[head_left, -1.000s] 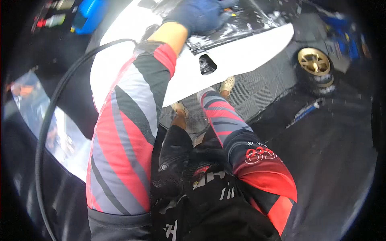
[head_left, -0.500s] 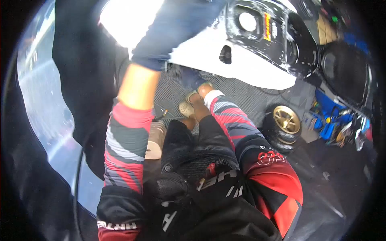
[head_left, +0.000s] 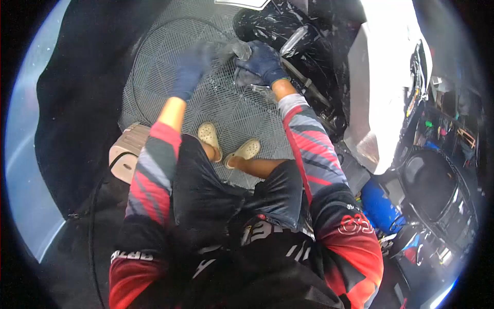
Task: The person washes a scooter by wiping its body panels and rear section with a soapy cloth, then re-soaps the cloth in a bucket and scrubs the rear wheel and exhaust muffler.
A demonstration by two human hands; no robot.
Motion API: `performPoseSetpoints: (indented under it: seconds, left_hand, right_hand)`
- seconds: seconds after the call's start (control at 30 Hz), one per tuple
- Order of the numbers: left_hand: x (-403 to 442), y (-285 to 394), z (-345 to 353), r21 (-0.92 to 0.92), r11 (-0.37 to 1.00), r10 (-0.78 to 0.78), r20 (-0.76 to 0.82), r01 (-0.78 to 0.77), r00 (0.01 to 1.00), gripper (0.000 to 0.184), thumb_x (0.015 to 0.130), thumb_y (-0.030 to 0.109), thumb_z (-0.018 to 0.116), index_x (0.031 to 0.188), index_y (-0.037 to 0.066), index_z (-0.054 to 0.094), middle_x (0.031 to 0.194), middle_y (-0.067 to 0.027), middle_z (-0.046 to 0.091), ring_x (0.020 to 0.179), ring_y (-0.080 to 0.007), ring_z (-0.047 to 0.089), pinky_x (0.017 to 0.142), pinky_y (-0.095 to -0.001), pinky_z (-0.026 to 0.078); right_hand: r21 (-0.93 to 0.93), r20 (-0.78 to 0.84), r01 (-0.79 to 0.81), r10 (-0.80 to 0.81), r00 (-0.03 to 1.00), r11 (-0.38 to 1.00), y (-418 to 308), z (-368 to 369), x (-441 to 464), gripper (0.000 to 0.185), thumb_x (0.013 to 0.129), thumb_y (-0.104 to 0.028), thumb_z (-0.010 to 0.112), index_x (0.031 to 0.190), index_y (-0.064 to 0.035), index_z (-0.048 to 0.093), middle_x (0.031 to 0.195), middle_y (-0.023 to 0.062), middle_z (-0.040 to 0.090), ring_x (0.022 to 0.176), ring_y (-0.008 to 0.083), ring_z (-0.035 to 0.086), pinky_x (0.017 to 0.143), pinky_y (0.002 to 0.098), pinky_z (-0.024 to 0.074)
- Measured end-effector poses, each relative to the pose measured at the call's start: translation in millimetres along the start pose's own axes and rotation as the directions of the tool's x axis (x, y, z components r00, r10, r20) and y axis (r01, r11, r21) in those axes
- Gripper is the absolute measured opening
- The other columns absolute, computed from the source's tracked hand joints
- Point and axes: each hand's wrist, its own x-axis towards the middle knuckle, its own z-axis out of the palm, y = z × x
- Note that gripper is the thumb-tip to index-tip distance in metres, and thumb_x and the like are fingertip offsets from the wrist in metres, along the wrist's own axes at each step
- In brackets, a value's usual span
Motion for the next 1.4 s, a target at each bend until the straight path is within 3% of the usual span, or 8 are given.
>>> performPoseSetpoints:
  seconds: [0.2,0.5,0.57,0.93,1.03,1.1,1.2,1.4]
  left_hand:
    - [58.3,-35.5,126.0,-0.027,0.826,0.560,0.150,-0.562,0.815,0.046,0.086,0.010,0.056,0.132,0.008,0.052,0.129,-0.0198,0.056,0.120,-0.0357,0.053,0.104,-0.0385,0.041]
    - [70.6,-50.6,142.5,-0.607,0.754,0.497,0.274,-0.253,0.823,0.078,0.074,0.016,0.076,0.142,0.008,0.041,0.144,-0.0107,0.045,0.131,-0.0214,0.043,0.113,-0.0340,0.030]
    - [70.5,-53.1,141.0,-0.223,0.669,0.738,0.089,-0.709,0.668,0.069,0.080,0.004,0.065,0.144,0.009,0.037,0.142,-0.0147,0.046,0.131,-0.0282,0.045,0.111,-0.0342,0.034]
    - [8.0,12.2,97.5,-0.016,0.880,0.473,0.114,-0.474,0.874,0.037,0.088,0.030,0.062,0.118,0.009,0.061,0.114,-0.0179,0.061,0.102,-0.0370,0.060,0.094,-0.0424,0.047]
    - [46.5,-41.8,128.8,0.269,0.580,0.790,0.042,-0.768,0.612,0.035,0.087,0.024,0.061,0.118,0.009,0.060,0.113,-0.0186,0.061,0.100,-0.0377,0.061,0.091,-0.0424,0.049]
    - [48.3,-41.6,134.7,0.048,0.734,0.672,0.088,-0.677,0.735,0.034,0.085,0.017,0.060,0.118,0.009,0.059,0.114,-0.0187,0.061,0.103,-0.0379,0.060,0.090,-0.0420,0.049]
    - [21.4,13.7,100.0,0.559,0.664,0.397,0.300,-0.497,0.868,0.030,0.090,0.023,0.054,0.115,0.007,0.059,0.114,-0.0203,0.061,0.104,-0.0391,0.060,0.089,-0.0431,0.048]
    - [18.2,36.7,101.7,0.339,0.796,0.437,0.251,-0.501,0.864,0.039,0.098,0.034,0.036,0.105,0.004,0.060,0.107,-0.0197,0.064,0.101,-0.0384,0.060,0.088,-0.0470,0.047]
  right_hand:
    - [0.063,-0.161,0.175,-0.163,0.973,0.983,12.7,-2.0,-5.9,0.058,0.072,-0.055,0.072,0.105,-0.0066,0.065,0.101,0.0176,0.066,0.096,0.0370,0.063,0.083,0.0433,0.0502]
    - [-0.005,-0.342,0.528,-0.497,0.797,0.849,97.1,22.4,9.5,0.040,0.098,-0.017,0.039,0.136,-0.0067,0.047,0.124,0.0208,0.060,0.115,0.0319,0.058,0.097,0.0387,0.0454]
    - [0.082,-0.232,0.320,-0.294,0.927,0.944,95.7,20.2,0.1,0.040,0.100,-0.016,0.034,0.137,-0.0051,0.046,0.134,0.0198,0.053,0.123,0.0307,0.052,0.104,0.0373,0.0394]
    - [-0.168,-0.355,0.301,-0.342,0.870,0.939,32.7,1.1,-76.8,0.080,0.071,-0.059,0.071,0.130,-0.0092,0.048,0.118,0.0240,0.059,0.111,0.0392,0.057,0.094,0.0444,0.0467]
    - [0.124,-0.267,0.413,-0.370,0.890,0.902,41.5,2.5,-40.0,0.062,0.076,-0.056,0.066,0.114,-0.0076,0.060,0.116,0.0216,0.060,0.107,0.0351,0.060,0.089,0.0429,0.0488]
    - [0.607,-0.013,0.221,-0.268,0.963,0.763,47.7,-6.8,-40.7,0.056,0.086,-0.045,0.059,0.124,-0.0040,0.056,0.126,0.0153,0.058,0.115,0.0248,0.055,0.098,0.0370,0.0433]
    - [0.863,0.350,-0.315,-0.018,0.937,0.394,76.7,8.9,-31.6,0.061,0.087,-0.057,0.053,0.121,-0.0077,0.062,0.123,0.0143,0.062,0.106,0.0223,0.061,0.095,0.0385,0.0448]
    - [-0.066,-0.111,-0.106,0.099,0.989,0.992,64.5,-0.6,-82.6,0.073,0.095,-0.063,0.024,0.131,-0.0061,0.053,0.131,0.0223,0.055,0.116,0.0369,0.056,0.102,0.0473,0.0397]
